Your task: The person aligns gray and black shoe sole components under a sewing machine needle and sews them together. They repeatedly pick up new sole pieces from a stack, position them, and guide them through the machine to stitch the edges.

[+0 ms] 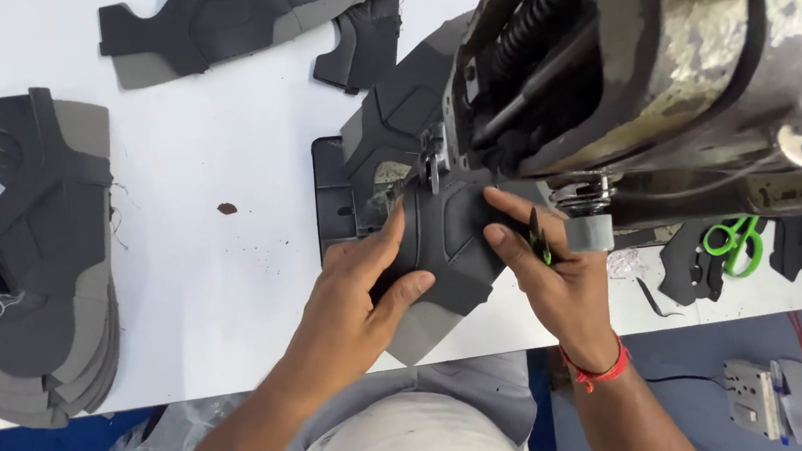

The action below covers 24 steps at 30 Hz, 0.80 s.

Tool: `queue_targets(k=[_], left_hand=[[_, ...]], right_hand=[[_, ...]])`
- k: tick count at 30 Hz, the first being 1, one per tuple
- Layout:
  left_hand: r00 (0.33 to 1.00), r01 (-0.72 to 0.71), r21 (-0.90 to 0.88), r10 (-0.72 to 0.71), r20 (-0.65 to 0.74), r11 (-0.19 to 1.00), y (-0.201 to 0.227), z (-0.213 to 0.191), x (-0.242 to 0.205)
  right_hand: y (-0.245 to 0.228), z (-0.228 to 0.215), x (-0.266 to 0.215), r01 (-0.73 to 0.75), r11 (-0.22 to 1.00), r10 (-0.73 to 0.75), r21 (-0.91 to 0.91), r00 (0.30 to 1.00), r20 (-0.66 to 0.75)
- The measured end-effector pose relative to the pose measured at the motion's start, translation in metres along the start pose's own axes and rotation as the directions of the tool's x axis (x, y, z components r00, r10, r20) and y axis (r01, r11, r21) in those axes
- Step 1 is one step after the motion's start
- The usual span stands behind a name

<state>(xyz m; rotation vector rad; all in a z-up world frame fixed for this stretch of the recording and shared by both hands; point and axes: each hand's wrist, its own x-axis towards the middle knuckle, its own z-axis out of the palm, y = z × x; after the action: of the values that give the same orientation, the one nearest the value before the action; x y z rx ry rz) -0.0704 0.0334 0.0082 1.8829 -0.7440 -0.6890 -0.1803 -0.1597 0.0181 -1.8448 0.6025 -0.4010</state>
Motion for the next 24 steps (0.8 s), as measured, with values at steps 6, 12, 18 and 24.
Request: queue_targets(k=[6, 12, 18, 24], left_hand=[[1.000, 0.014, -0.021, -0.015, -0.026, 1.000, 0.002, -0.003, 0.015], [0.998, -0.019, 0.048, 0.022, -0.061, 0.999, 0.009, -0.007, 0.029], [0.998, -0.028, 0.169, 0.036, -0.045, 0.985, 0.020, -0.018, 0.046], [0.980, -0.201, 0.287, 0.187, 0.075, 0.937, 0.011, -0.036, 0.073]], right_hand=[[0.012, 0.002, 0.012, -0.143, 0.988, 0.146, 0.052, 0.988, -0.053], [0.011, 0.001, 0.033, 0.048, 0.990, -0.041, 0.129, 0.998, -0.054], [0.041, -0.005, 0.046, -0.321, 0.935, 0.299, -0.148, 0.942, -0.154], [0.068, -0.014, 0.043, 0.548, 0.578, -0.553, -0.604, 0.808, 0.203]])
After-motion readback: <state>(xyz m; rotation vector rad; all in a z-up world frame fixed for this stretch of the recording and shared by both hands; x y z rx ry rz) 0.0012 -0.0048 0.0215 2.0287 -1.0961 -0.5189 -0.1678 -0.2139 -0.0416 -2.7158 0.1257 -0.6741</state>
